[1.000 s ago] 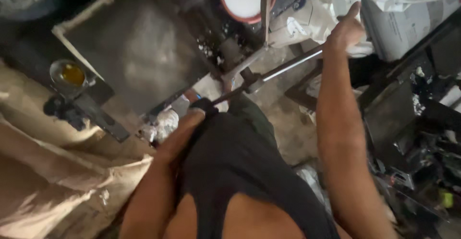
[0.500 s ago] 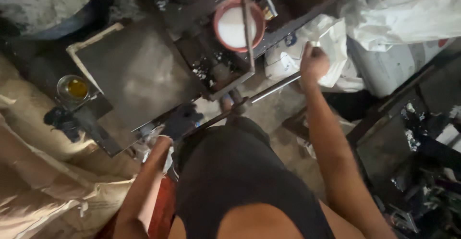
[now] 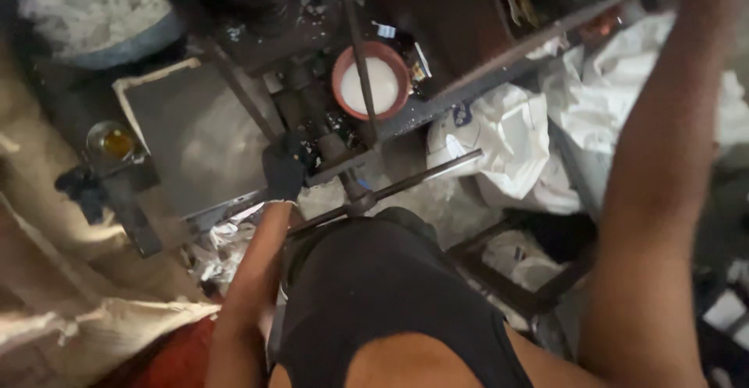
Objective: The person operates a manual machine by turning a crank handle with their right hand while using their left hand to place and adjust rectangular metal blocks on a flat surface. The person repeatedly cycles the crank and handles the blocks in a continuous loop.
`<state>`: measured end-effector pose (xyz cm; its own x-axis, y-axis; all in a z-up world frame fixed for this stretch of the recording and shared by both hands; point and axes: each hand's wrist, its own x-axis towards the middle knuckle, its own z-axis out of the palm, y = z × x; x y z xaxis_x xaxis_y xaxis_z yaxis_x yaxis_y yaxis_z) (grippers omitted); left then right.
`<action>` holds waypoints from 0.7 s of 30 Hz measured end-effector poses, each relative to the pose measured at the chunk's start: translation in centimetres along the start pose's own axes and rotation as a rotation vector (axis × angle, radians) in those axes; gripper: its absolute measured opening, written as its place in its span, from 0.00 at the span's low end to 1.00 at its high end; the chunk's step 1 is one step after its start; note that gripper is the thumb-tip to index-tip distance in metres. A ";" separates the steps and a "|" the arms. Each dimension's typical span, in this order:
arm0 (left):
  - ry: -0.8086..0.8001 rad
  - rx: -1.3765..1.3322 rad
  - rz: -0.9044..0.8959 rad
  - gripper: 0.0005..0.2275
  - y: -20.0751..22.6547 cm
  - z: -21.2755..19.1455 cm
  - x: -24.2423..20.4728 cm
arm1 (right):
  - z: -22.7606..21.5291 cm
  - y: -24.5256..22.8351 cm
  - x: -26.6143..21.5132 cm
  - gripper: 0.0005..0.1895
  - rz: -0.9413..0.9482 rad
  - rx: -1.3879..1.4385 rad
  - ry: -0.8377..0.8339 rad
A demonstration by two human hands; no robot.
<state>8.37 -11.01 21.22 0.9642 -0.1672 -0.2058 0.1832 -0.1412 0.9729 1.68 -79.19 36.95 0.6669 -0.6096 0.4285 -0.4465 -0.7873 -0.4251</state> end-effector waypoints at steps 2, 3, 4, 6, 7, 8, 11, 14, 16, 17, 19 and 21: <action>0.045 0.020 0.161 0.10 -1.8 0.1 0.4 | 0.3 -1.5 2.4 0.24 -0.015 -0.032 -0.059; 0.068 0.033 0.241 0.10 -2.6 0.2 0.6 | 0.5 -2.5 3.5 0.24 -0.022 -0.042 -0.077; 0.068 0.020 0.210 0.09 -3.3 0.2 0.7 | 0.7 -3.3 4.3 0.24 -0.022 -0.051 -0.087; 0.061 -0.012 0.146 0.09 -4.3 0.4 0.8 | 0.9 -4.5 5.8 0.24 -0.024 -0.063 -0.102; 0.100 0.016 0.130 0.09 -4.6 0.6 0.8 | 0.9 -4.8 6.5 0.24 -0.024 -0.070 -0.105; 0.135 0.044 0.115 0.09 -4.7 0.7 0.8 | 0.7 -4.7 7.1 0.24 -0.026 -0.075 -0.109; 0.130 -0.106 -0.007 0.11 -4.2 1.2 0.6 | 1.4 -4.5 9.6 0.24 -0.043 -0.088 -0.111; 0.106 -0.213 -0.092 0.11 -2.6 1.1 0.3 | 2.5 -4.3 10.6 0.24 -0.054 -0.085 -0.114; 0.103 -0.214 -0.097 0.11 -1.3 0.9 0.1 | 2.9 -4.3 10.7 0.24 -0.061 -0.089 -0.115; 0.103 -0.205 -0.084 0.11 -0.8 0.9 0.0 | 2.9 -4.3 10.6 0.24 -0.064 -0.089 -0.116; 0.096 -0.217 -0.088 0.11 0.0 0.9 -0.2 | 2.7 -4.3 10.4 0.25 -0.067 -0.096 -0.110; 0.086 -0.259 -0.126 0.11 0.3 1.0 -0.4 | 2.7 -4.3 10.4 0.25 -0.067 -0.100 -0.113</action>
<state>7.86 -11.99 21.50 0.9414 -0.0789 -0.3279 0.3348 0.0995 0.9370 12.11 -81.88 41.10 0.7578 -0.5453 0.3584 -0.4519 -0.8348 -0.3147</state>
